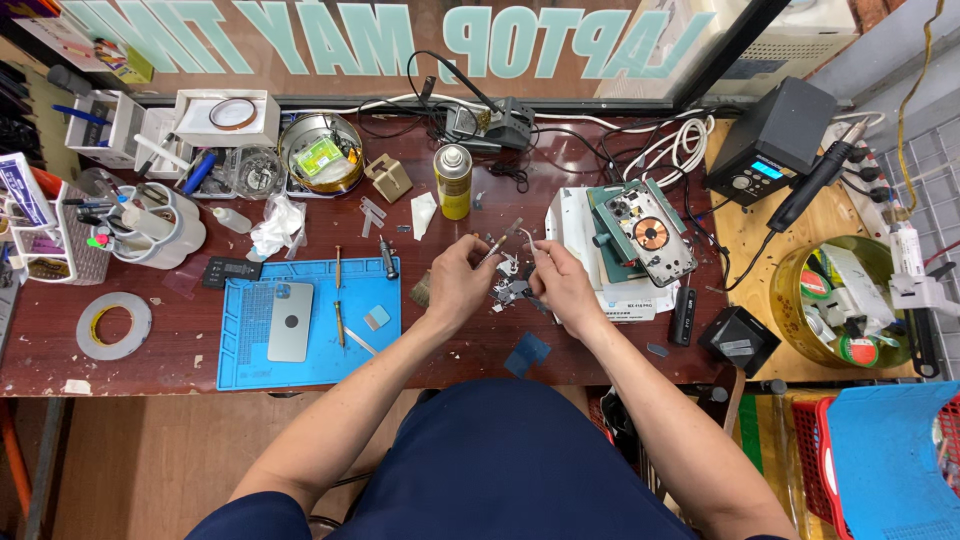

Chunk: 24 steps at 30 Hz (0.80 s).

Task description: The person uses a hot air gun to heat a component on a circuit board and then uses tweezers to remove the heated component. They continue to manipulate the board and tools on the workbench.

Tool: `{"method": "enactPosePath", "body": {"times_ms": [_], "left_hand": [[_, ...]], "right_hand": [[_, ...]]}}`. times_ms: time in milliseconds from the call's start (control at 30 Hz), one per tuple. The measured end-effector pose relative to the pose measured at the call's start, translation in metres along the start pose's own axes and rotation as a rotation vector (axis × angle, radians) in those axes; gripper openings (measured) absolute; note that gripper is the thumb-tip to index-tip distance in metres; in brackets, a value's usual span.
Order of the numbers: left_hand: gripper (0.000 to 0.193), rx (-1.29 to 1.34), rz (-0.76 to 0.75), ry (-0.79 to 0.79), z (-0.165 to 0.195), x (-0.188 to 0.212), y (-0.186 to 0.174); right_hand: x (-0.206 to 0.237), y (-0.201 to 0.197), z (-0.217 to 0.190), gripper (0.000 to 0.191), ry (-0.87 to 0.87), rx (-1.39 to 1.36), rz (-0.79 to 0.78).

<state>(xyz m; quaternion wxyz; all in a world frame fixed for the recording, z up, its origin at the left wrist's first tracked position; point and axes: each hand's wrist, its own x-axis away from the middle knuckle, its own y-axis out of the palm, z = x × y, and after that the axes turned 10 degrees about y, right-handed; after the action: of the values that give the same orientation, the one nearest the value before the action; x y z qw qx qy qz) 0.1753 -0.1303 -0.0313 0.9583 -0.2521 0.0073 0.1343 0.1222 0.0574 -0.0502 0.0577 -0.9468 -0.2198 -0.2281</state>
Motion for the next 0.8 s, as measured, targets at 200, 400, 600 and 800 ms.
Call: {"method": "enactPosePath", "body": {"times_ms": [200,400,600,800], "left_hand": [[0.024,0.033,0.004,-0.02,0.002,-0.002,0.005],[0.023,0.047,-0.01,0.0,0.0,-0.001,0.01],[0.02,0.023,-0.048,0.034,0.0,-0.001,0.014],[0.017,0.002,-0.011,0.175,-0.003,-0.004,0.015]], "right_hand": [[0.005,0.009,-0.008,0.028,0.069,-0.132,0.004],[0.0,0.008,-0.006,0.025,0.024,-0.095,0.025],[-0.015,-0.001,0.003,0.019,0.033,-0.105,0.012],[-0.032,-0.008,0.007,0.021,-0.082,0.044,0.121]]}}
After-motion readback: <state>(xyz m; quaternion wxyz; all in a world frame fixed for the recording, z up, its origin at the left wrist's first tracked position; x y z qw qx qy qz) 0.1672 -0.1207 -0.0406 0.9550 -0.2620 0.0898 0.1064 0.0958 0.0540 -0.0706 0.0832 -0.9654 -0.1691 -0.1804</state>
